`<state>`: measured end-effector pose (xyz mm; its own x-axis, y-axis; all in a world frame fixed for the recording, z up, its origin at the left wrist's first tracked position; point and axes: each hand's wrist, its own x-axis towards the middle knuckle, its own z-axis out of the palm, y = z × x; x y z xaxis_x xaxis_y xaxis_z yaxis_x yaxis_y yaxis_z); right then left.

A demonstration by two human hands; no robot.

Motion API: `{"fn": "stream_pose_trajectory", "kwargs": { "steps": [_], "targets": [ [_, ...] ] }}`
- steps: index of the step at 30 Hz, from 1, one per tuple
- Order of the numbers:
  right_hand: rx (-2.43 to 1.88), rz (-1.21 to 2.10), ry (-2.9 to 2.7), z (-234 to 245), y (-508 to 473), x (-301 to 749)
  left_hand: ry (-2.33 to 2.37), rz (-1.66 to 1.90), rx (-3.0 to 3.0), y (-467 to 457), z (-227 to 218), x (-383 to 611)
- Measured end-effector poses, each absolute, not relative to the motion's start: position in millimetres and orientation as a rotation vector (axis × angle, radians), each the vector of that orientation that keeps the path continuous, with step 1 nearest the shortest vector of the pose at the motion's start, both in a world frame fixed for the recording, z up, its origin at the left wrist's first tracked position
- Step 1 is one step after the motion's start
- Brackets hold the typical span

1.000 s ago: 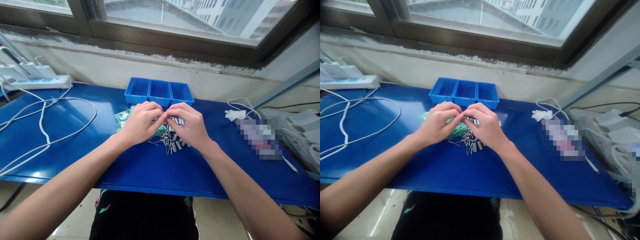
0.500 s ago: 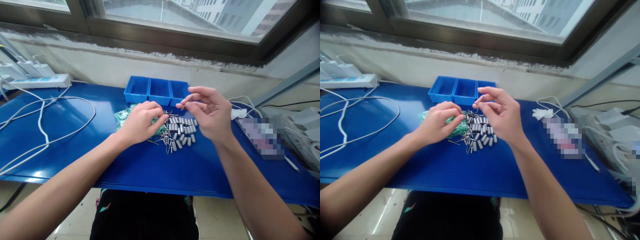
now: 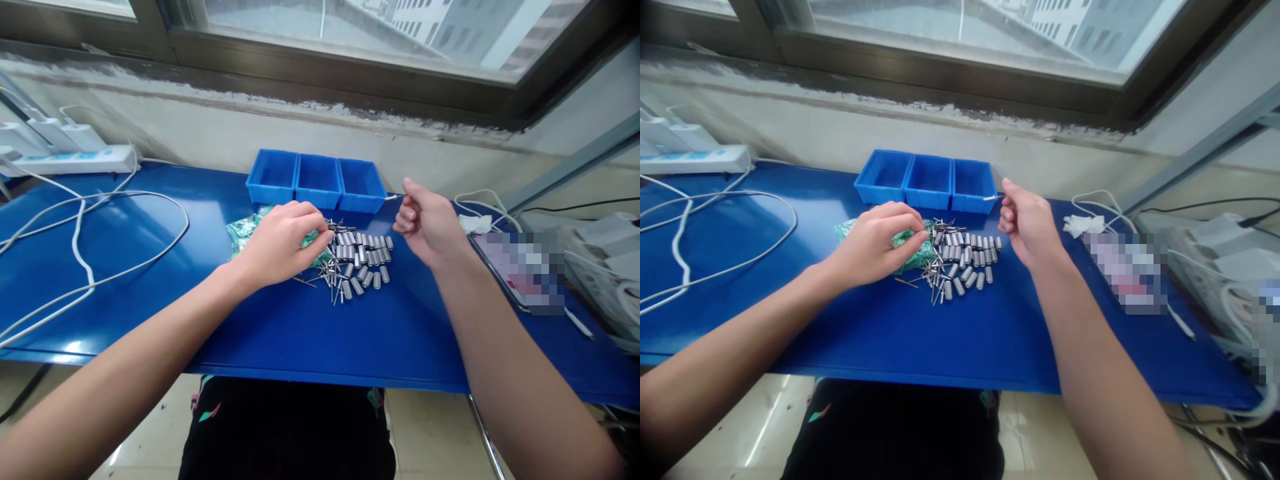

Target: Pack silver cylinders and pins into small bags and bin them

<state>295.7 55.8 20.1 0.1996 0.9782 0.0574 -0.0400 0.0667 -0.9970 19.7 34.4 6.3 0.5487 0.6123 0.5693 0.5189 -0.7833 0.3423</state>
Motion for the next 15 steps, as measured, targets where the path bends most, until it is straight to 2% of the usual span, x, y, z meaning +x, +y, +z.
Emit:
{"fn": "stream_pose_trajectory", "kwargs": {
  "steps": [15],
  "targets": [
    [-1.532,0.865,-0.989,-0.6,65.5,293.3,0.947,1.015,2.673,33.4,6.0,21.0]
  ]
}}
